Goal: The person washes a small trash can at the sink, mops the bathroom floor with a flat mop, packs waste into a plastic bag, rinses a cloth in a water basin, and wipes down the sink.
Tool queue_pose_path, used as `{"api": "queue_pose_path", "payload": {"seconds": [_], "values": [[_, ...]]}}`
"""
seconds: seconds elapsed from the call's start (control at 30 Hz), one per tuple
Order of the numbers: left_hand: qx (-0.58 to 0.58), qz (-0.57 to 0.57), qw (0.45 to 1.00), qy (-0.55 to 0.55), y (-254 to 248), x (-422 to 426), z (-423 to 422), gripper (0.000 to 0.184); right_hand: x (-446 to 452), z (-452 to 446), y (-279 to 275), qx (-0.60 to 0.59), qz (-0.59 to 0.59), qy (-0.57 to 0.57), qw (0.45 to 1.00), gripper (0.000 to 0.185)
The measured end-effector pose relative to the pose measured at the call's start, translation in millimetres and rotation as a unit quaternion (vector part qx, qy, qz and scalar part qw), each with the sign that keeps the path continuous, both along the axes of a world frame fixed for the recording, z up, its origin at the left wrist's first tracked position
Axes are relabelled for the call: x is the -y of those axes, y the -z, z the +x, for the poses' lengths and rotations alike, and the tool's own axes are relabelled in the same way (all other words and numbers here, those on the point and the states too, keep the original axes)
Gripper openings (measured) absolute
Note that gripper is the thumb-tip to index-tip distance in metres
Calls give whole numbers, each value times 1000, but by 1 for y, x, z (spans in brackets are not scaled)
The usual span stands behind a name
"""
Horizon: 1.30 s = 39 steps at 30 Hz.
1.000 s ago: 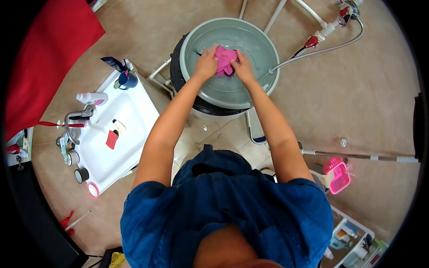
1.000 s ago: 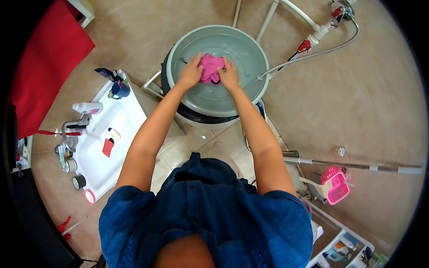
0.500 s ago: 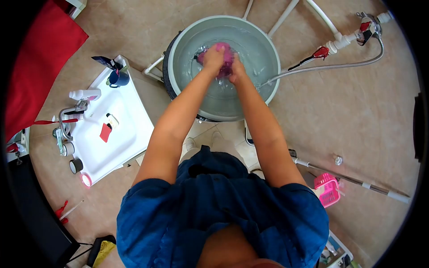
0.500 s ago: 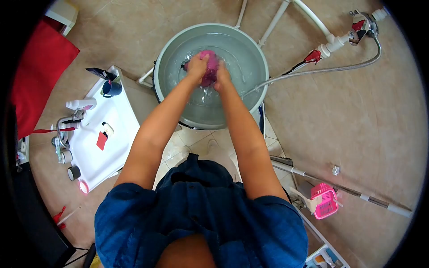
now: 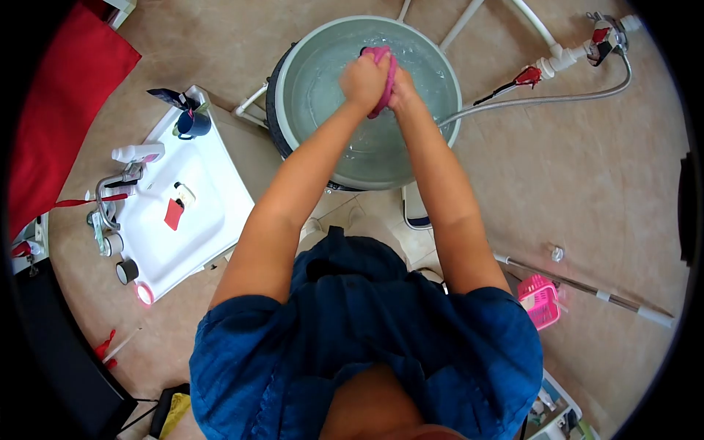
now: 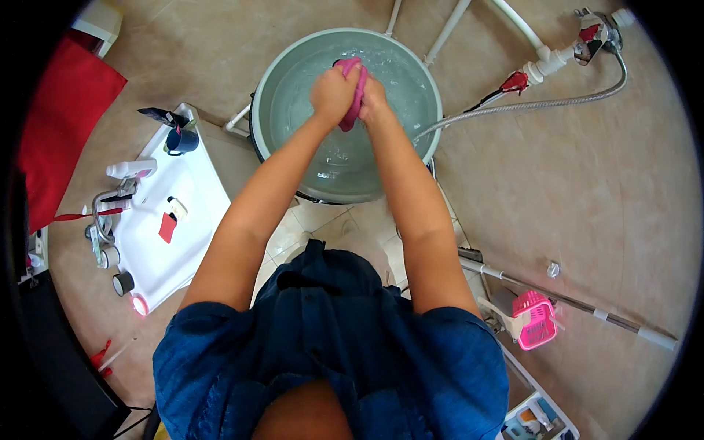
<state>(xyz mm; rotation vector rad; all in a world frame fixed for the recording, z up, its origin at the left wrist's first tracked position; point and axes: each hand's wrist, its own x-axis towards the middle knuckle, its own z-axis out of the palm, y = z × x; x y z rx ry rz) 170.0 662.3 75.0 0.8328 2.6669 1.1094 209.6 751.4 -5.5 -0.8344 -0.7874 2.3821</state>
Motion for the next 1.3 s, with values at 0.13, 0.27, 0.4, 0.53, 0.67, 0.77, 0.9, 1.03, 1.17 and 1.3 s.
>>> {"api": "queue_pose_path", "payload": {"seconds": [0.13, 0.27, 0.4, 0.53, 0.67, 0.77, 0.9, 1.03, 1.17, 1.3], "values": [[-3, -50, 998, -37, 11, 17, -43, 48, -2, 23, -44, 45, 212, -85, 972, 30], [-19, -85, 994, -67, 27, 40, -70, 45, -11, 47, -61, 107, 291, -29, 950, 39], [37, -106, 992, -65, 32, 52, -79, 40, -31, 53, -35, 150, 332, 38, 931, 43], [29, -72, 996, -45, 55, 57, -71, 53, -28, 57, -1, 354, 569, 16, 742, 44], [-2, -119, 992, 33, 66, 61, -57, 77, 12, 45, 8, 451, 629, -8, 633, 47], [76, -191, 977, 58, 76, 56, -55, 86, 30, 34, 8, 517, 623, -20, 587, 48], [211, -85, 973, 32, 112, 48, -63, 88, 27, 24, 4, 564, 637, -75, 520, 51], [483, 119, 863, -91, 44, 63, -30, 71, -13, 5, 9, 341, 442, -144, 817, 38], [681, 233, 694, 24, 47, 50, -49, 66, 39, 18, -91, 78, 313, -144, 936, 23], [729, 375, 568, 73, 15, 31, -51, 41, 59, 35, -131, -103, 277, -175, 939, 32]]}}
